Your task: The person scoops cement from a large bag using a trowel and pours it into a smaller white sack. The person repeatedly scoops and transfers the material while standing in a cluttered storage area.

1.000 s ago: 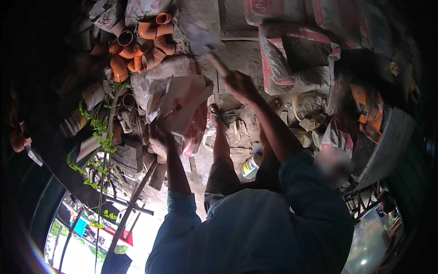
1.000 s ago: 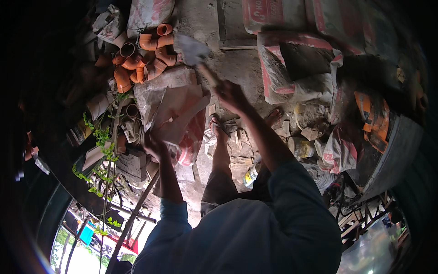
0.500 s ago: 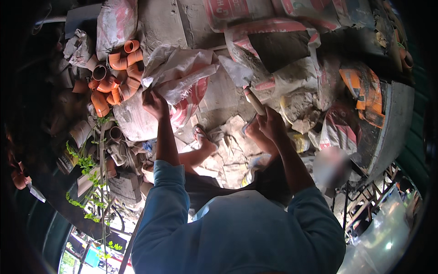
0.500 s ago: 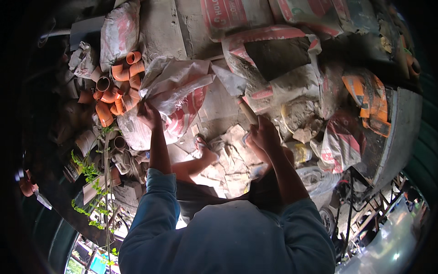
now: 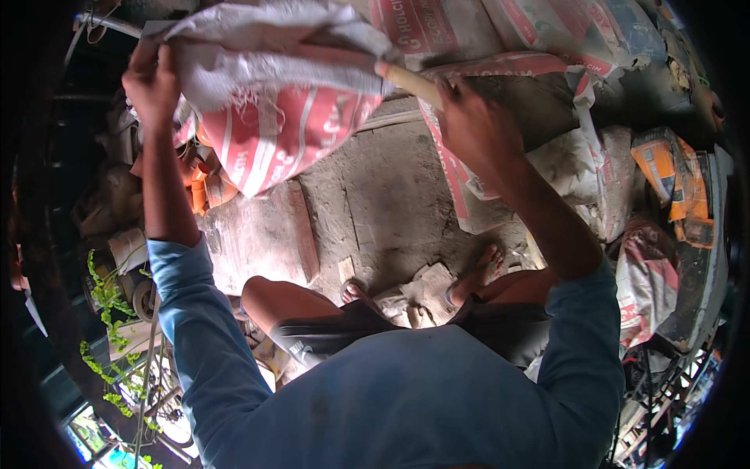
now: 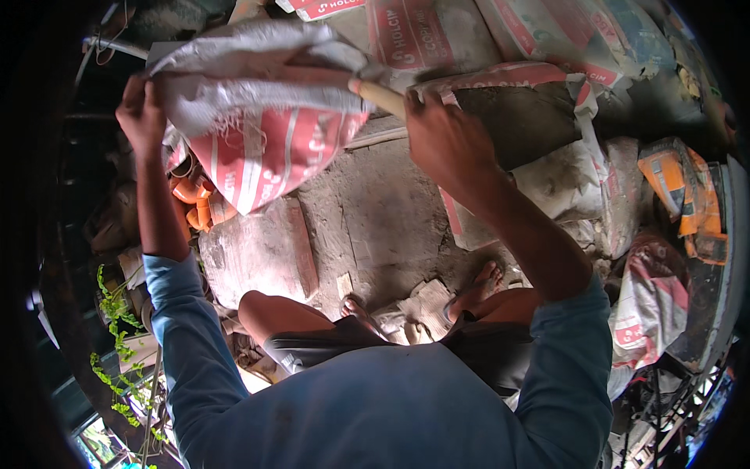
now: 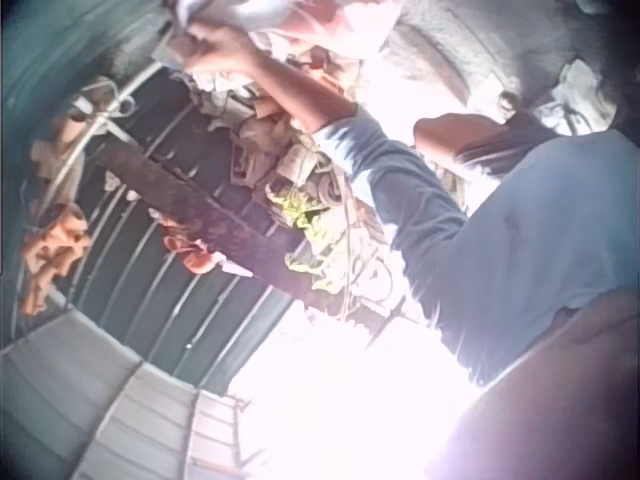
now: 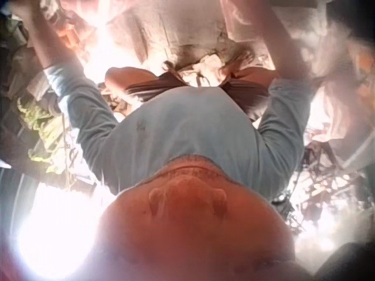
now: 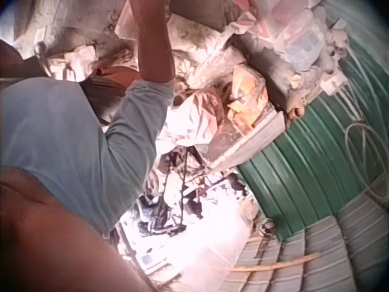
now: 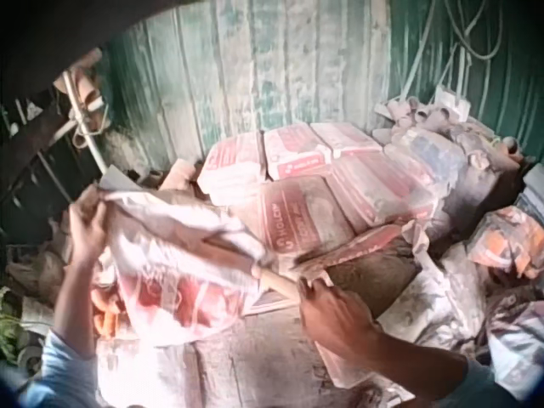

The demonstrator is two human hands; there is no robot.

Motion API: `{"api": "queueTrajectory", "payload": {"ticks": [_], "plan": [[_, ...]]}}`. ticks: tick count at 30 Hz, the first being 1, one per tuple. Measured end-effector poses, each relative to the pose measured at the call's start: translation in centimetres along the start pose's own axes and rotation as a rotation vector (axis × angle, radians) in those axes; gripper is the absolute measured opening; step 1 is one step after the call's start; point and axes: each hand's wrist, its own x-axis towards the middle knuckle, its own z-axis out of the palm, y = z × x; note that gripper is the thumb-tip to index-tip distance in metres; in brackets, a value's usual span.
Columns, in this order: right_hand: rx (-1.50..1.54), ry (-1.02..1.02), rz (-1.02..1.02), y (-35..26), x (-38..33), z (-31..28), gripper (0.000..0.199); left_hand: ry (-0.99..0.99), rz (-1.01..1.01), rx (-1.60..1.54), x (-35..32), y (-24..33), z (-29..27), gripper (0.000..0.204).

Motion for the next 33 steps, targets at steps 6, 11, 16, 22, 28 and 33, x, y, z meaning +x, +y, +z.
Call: {"api": "queueTrajectory", "payload": {"ticks": [6, 11, 16, 22, 28, 33], "plan": [[-0.14, 0.141, 0.101, -4.3, 0.5, 3.1, 0.031, -0.197, 0.086, 0.086, -4.0, -1.5, 0.2, 0.021], [-0.366, -0.026, -0.078, -5.0, -3.1, 7.5, 0.021, -0.285, -0.075, -0.077, -12.7, -1.6, 5.7, 0.024], [-0.314, -0.043, -0.138, -5.5, -7.7, 11.8, 0.022, -0.342, -0.227, 0.156, -19.9, -0.6, 10.1, 0.03], [-0.12, 0.004, 0.087, -5.0, -4.1, 14.1, 0.026, -0.338, -0.033, 0.16, -23.7, 0.5, 12.9, 0.032], [-0.188, 0.04, 0.202, -5.1, 1.9, 13.7, 0.022, -0.589, 0.13, 0.303, -24.4, 0.7, 14.1, 0.044], [-0.055, 0.006, 0.269, -4.4, -3.4, 10.8, 0.018, -0.412, -0.043, 0.089, -24.2, 2.5, 15.5, 0.05]]}}
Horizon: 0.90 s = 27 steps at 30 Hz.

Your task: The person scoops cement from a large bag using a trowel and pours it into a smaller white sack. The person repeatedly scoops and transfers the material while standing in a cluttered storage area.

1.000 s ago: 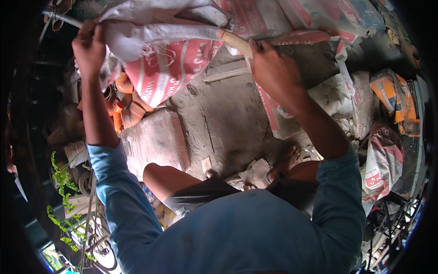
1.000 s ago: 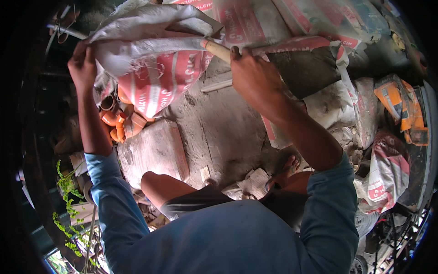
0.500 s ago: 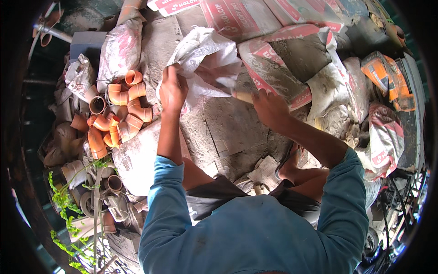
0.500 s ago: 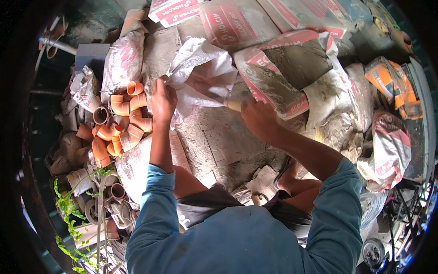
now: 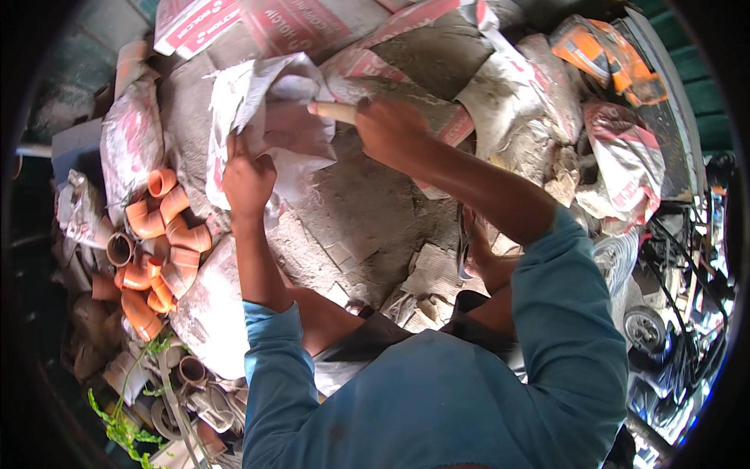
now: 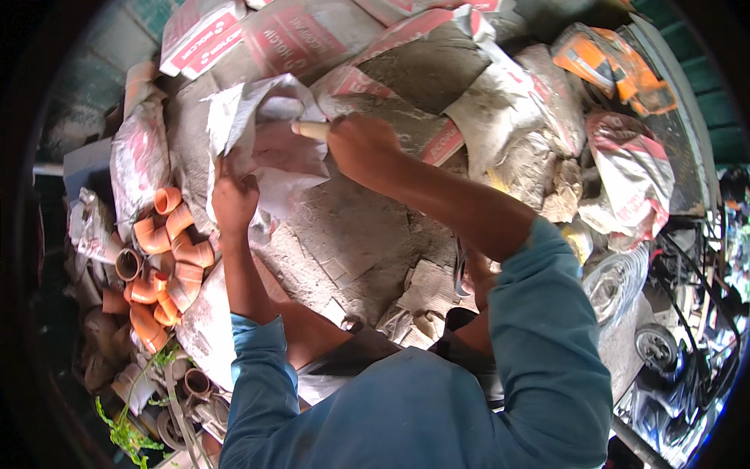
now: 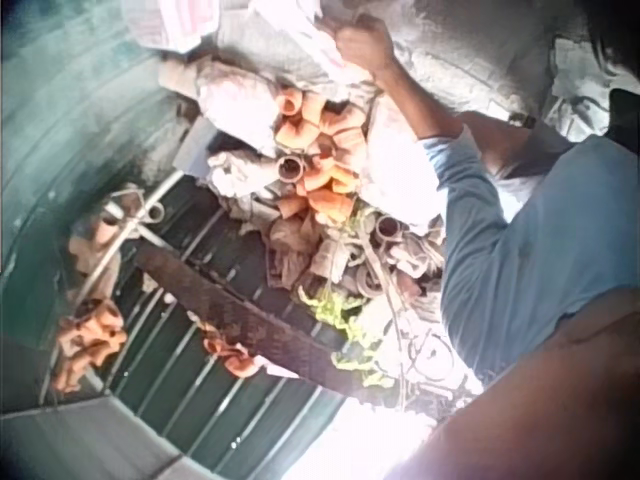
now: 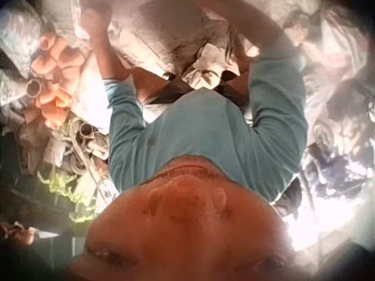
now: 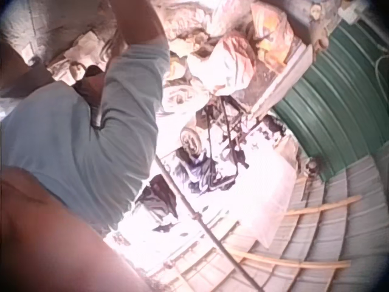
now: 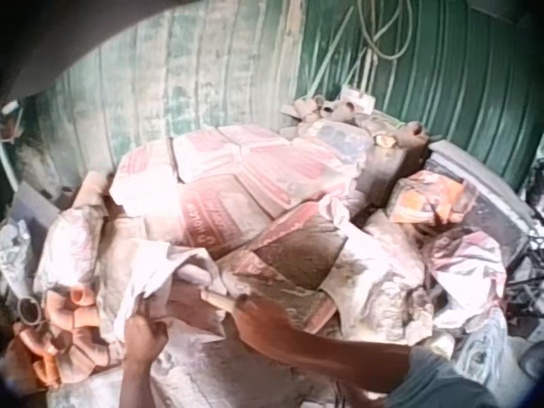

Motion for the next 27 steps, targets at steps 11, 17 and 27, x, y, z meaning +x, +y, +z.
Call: {"api": "queueTrajectory", "payload": {"ticks": [11, 17, 27], "plan": [[0.291, -0.169, 0.659, 23.8, -10.1, -3.8, 0.04, 0.071, -0.076, -0.13, 0.0, 0.5, -1.2, 0.045], [0.073, 0.032, 0.283, 20.9, -13.5, -3.0, 0.035, 0.077, -0.082, -0.098, -0.7, 0.6, -1.5, 0.048], [-0.086, -0.166, 0.2, 11.1, -17.1, -4.8, 0.054, 0.097, -0.149, -0.094, -0.2, 0.0, -1.3, 0.048]]}}
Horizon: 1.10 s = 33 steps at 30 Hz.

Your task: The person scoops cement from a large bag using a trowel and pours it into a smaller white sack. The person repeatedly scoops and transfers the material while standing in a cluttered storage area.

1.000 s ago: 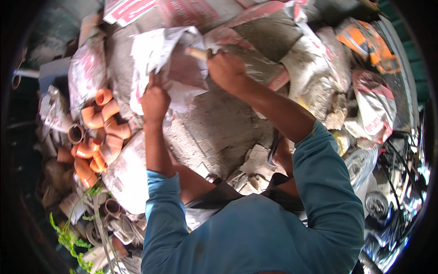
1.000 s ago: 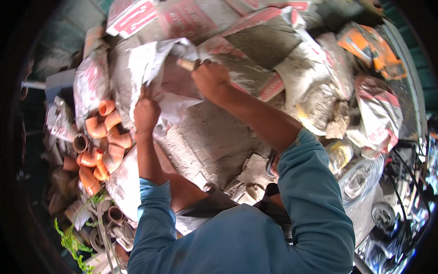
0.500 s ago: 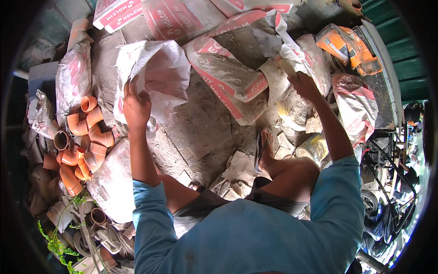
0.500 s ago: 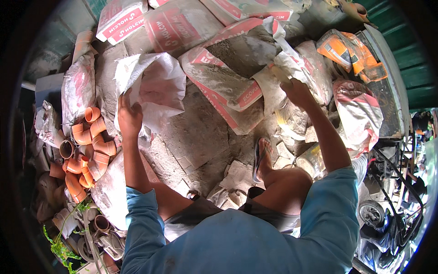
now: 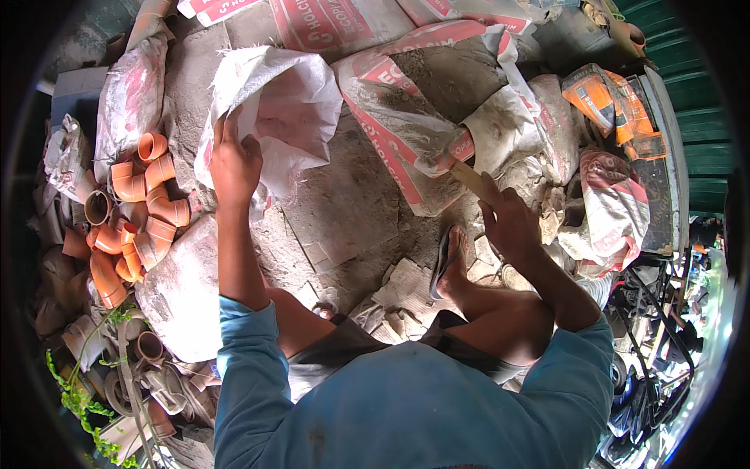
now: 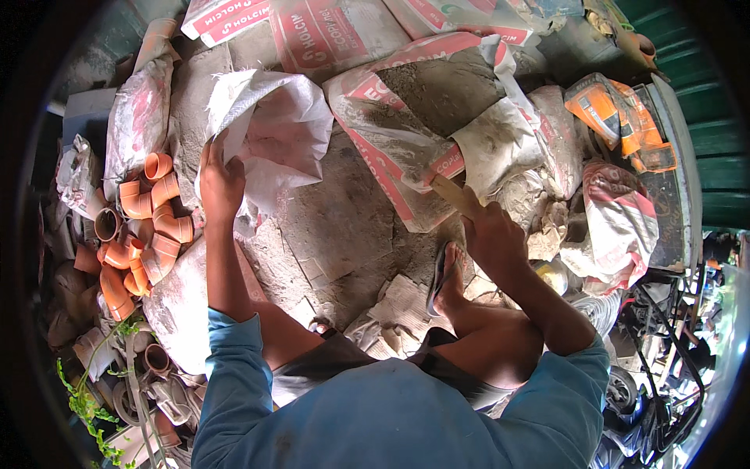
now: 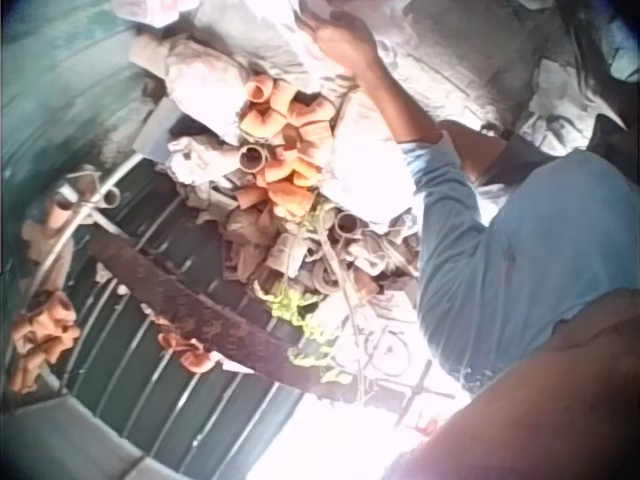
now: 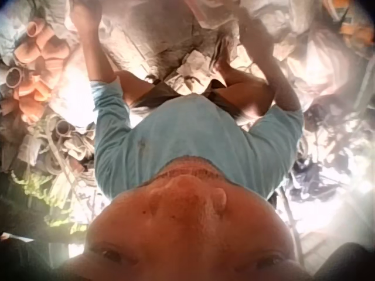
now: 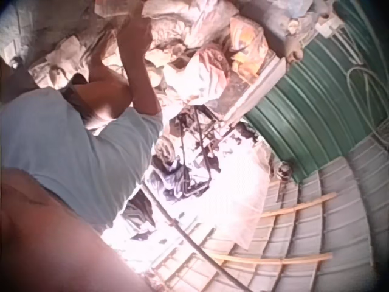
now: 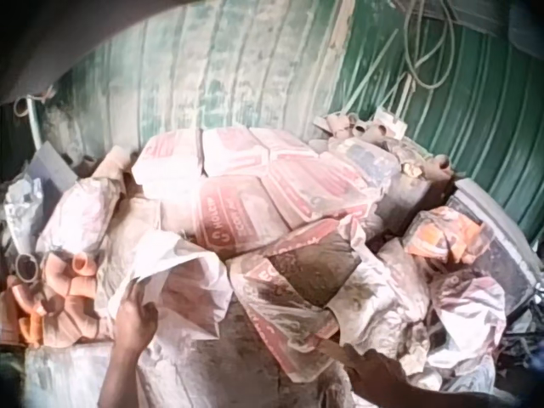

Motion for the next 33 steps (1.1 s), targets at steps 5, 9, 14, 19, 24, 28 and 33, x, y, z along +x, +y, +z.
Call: {"api": "queueTrajectory", "payload": {"ticks": [5, 9, 14, 19, 24, 28, 33], "plan": [[-0.046, 0.044, 0.079, -1.3, 1.0, 2.5, 0.054, -0.024, -0.029, -0.06, 0.7, 0.2, 0.4, 0.048], [-0.071, 0.065, 0.13, -0.9, 2.1, 4.7, 0.053, -0.019, -0.037, -0.018, 0.7, 0.6, 0.7, 0.048], [-0.005, 0.074, 0.254, 1.6, 5.2, 6.4, 0.052, -0.042, -0.011, -0.044, 0.7, 0.5, 0.9, 0.048], [0.217, 0.233, 0.28, 8.0, 8.0, 5.9, 0.044, -0.027, 0.009, -0.062, 0.7, 0.0, 0.7, 0.051], [0.481, -0.039, 0.308, 14.8, 14.0, 4.6, 0.044, -0.01, 0.037, -0.052, 0.5, 0.1, 0.3, 0.052], [0.735, -0.285, 0.424, 15.8, 17.8, 4.4, 0.041, -0.045, 0.036, -0.052, 0.2, 0.2, -0.2, 0.053], [0.838, -0.446, 0.413, 13.3, 20.9, 4.9, 0.038, -0.051, 0.025, -0.04, 0.1, -0.2, -0.8, 0.054]]}}
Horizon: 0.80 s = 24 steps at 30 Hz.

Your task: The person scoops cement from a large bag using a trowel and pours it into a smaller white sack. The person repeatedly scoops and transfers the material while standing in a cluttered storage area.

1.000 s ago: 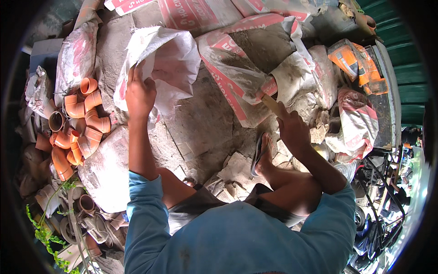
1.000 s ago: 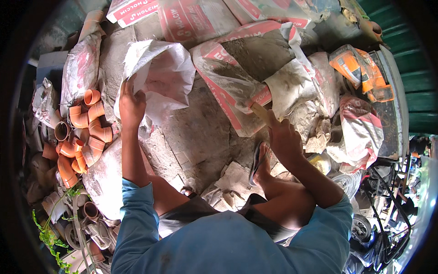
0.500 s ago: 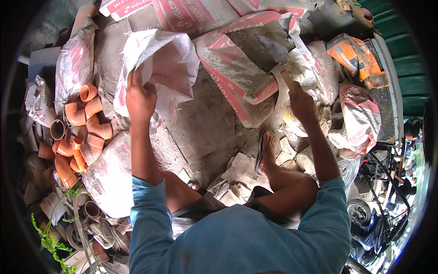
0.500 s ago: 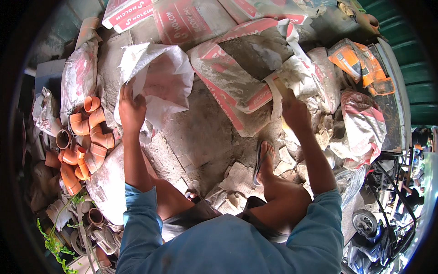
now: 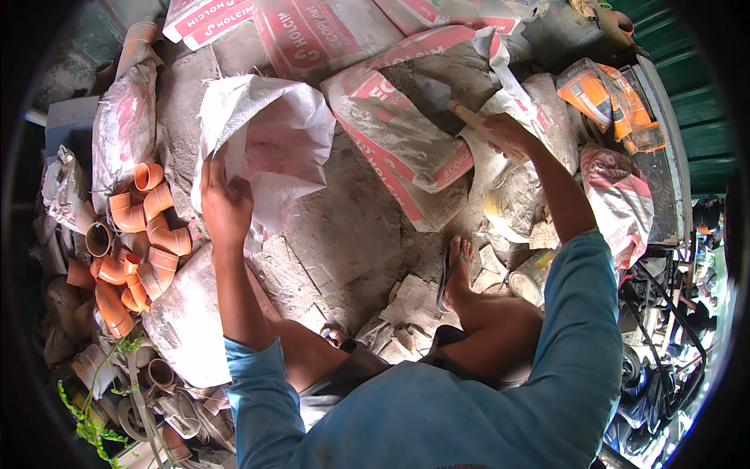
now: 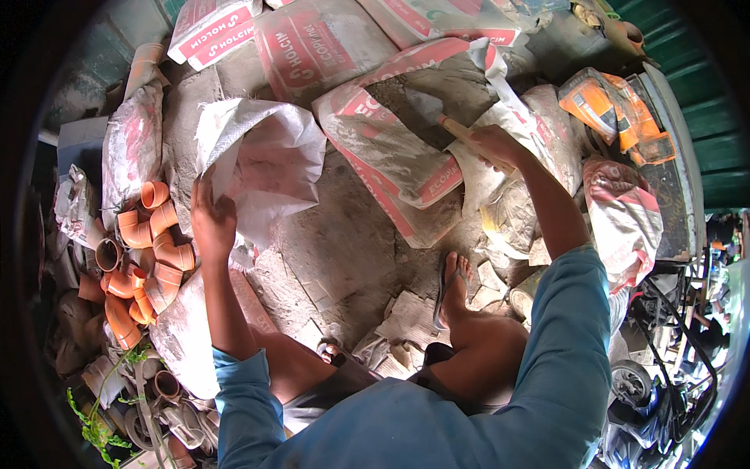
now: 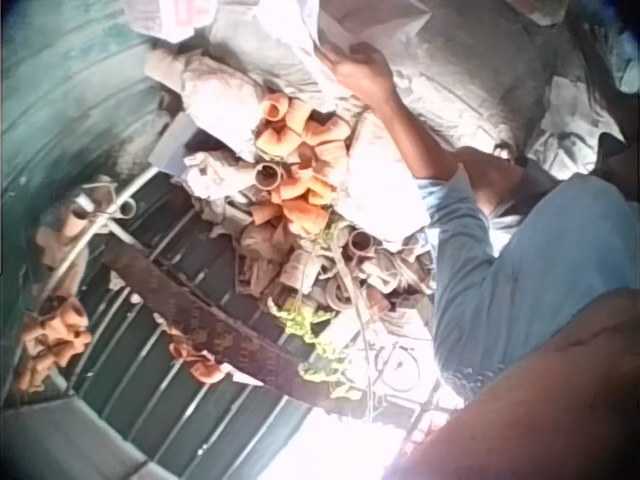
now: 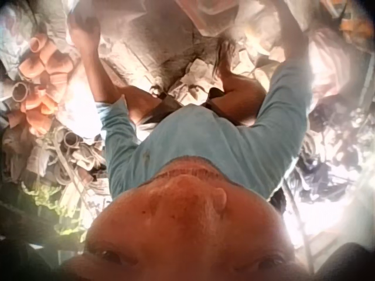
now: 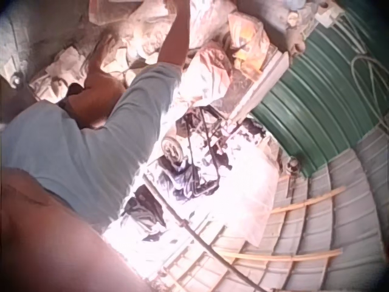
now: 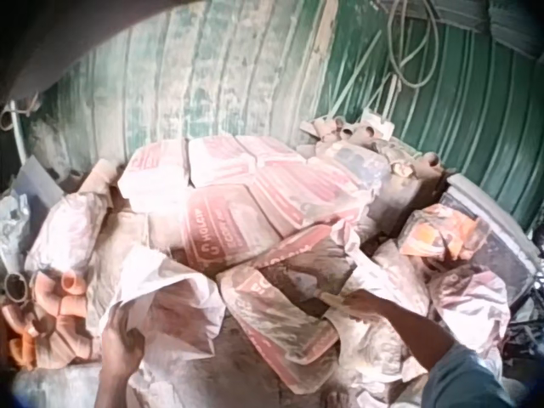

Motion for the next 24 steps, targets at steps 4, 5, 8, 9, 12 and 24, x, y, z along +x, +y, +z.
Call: {"api": "queueTrajectory", "payload": {"ticks": [4, 5, 8, 9, 12, 24], "plan": [[-0.002, -0.109, -0.045, -1.3, 0.3, 1.3, 0.036, 0.002, -0.047, -0.005, -0.3, -0.2, -0.2, 0.054], [-0.004, -0.111, -0.032, -1.6, 0.4, 1.3, 0.036, 0.012, -0.026, -0.02, -0.3, -0.2, -0.2, 0.054], [0.03, -0.184, -0.025, -2.5, 0.7, 1.0, 0.035, 0.0, -0.088, -0.013, -0.2, 0.0, -0.1, 0.053], [0.018, -0.202, -0.014, -2.9, 1.1, 1.0, 0.036, -0.001, -0.1, -0.009, 0.0, 0.1, -0.1, 0.054], [0.067, -0.301, -0.07, -3.2, 1.9, 0.8, 0.038, 0.029, -0.04, -0.007, 0.8, 0.5, 0.5, 0.055], [0.225, -0.398, -0.084, -3.1, 1.5, 2.1, 0.043, 0.066, -0.036, -0.086, 1.6, 1.0, 1.9, 0.056]]}}
